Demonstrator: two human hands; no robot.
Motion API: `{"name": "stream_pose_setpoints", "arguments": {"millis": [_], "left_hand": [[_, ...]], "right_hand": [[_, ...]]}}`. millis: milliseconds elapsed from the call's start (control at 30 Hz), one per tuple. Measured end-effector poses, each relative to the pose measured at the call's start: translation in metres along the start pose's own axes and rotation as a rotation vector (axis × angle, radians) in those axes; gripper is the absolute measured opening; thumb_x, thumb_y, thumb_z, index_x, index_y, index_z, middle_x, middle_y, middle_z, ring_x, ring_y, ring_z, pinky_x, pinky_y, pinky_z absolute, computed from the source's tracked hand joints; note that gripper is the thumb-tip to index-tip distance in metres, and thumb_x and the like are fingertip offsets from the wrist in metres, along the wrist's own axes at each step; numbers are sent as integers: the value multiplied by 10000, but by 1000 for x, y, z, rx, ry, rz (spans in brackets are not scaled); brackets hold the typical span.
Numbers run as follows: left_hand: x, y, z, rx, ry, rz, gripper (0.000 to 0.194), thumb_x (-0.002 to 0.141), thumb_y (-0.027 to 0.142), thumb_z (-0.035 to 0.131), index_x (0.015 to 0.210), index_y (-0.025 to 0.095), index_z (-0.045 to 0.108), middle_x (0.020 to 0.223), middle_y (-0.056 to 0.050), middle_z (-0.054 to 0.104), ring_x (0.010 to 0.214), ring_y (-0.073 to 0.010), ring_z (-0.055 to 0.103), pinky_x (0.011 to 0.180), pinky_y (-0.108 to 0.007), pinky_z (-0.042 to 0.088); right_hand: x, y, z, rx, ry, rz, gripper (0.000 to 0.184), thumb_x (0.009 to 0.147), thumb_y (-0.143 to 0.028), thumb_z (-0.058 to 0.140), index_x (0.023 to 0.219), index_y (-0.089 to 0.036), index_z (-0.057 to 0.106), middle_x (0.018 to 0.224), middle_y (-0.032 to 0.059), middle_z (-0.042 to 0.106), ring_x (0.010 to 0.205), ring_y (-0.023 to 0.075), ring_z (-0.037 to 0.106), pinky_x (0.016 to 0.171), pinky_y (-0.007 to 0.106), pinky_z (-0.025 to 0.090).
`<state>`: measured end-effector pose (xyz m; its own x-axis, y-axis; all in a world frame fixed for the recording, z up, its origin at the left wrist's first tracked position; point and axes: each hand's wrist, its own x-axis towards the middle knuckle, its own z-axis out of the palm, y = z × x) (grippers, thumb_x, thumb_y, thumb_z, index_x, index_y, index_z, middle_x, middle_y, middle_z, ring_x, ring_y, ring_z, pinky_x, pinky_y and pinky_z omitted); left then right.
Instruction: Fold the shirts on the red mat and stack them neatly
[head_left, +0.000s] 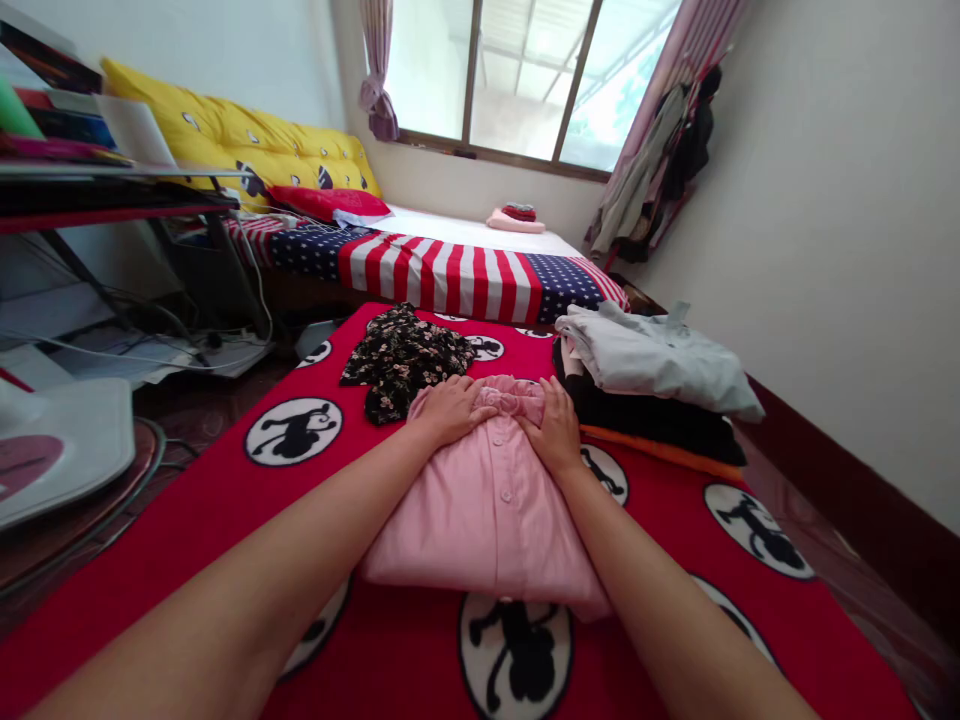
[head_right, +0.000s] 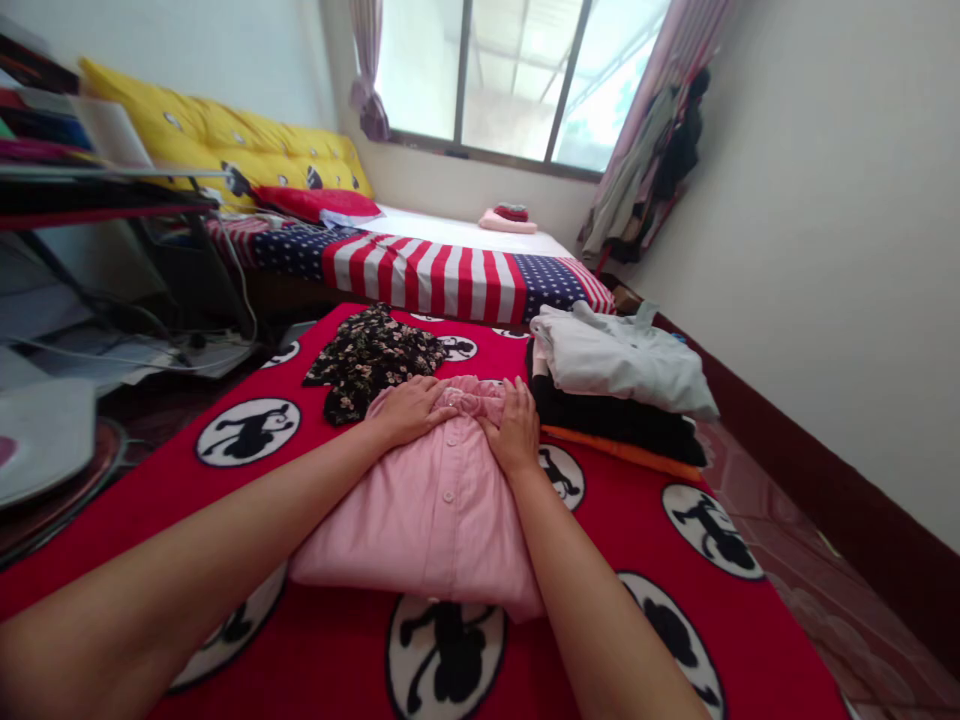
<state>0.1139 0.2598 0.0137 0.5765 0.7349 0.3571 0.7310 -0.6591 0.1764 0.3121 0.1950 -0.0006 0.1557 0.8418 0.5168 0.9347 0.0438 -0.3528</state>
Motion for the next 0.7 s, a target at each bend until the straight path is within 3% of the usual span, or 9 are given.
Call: {"name": "stream_pose_setpoints", "arguments": {"millis": [100,167,267,367,500,600,700], "left_hand": [[7,-2,-3,75,-16,47,558,898,587,400,1224,173,583,1128,-121,603,1068,-260,523,937,-358,384],[8,-1,-5,105,-23,54,553,890,593,414,1186,165,600,1090,-124,604,1037,-262,533,902,-352,397],[3,5,-12,98,-58,63,541,876,595,440,1131,150,612,1022,-123,628,974,-261,569,839,-336,413],[-9,13,-29,5,-130,72,503,862,598,456,1035,162,640,969,-108,663,898,-249,605,764,-309,412],[-33,25,-64,-240,-380,15,513,797,656,493,792,175,673,755,-58,670,680,-202,593,613,-265,374],[-59,36,-91,-528,-609,3,514,738,669,554,725,168,671,675,-18,645,610,-165,556,557,-239,359],[-94,48,-111,-732,-704,14,446,633,597,701,777,175,686,712,10,658,650,-157,566,568,-214,390]], "right_hand": [[3,2,4,37,-107,118,881,767,-458,652,1461,-88,254,1450,212,391,1294,325,418,1013,429,386],[6,0,1,76,-144,191,903,736,-466,675,1460,-106,273,1386,208,474,1247,341,469,989,441,399],[7,-6,-13,294,-177,235,832,639,-417,754,1366,-159,443,1253,153,599,1147,318,548,930,410,438],[0,-11,-39,655,-388,284,602,594,-399,783,1118,-141,639,1006,93,708,934,260,634,797,342,483],[-25,-20,-81,922,-740,425,363,639,-379,751,896,-125,716,843,64,728,789,204,640,705,284,486],[-52,-32,-112,1105,-855,456,320,666,-307,725,940,-142,720,917,63,730,839,201,651,768,289,495],[-82,-46,-135,1293,-950,461,354,689,-260,699,1026,-150,704,966,66,726,862,204,664,856,329,488]]}}
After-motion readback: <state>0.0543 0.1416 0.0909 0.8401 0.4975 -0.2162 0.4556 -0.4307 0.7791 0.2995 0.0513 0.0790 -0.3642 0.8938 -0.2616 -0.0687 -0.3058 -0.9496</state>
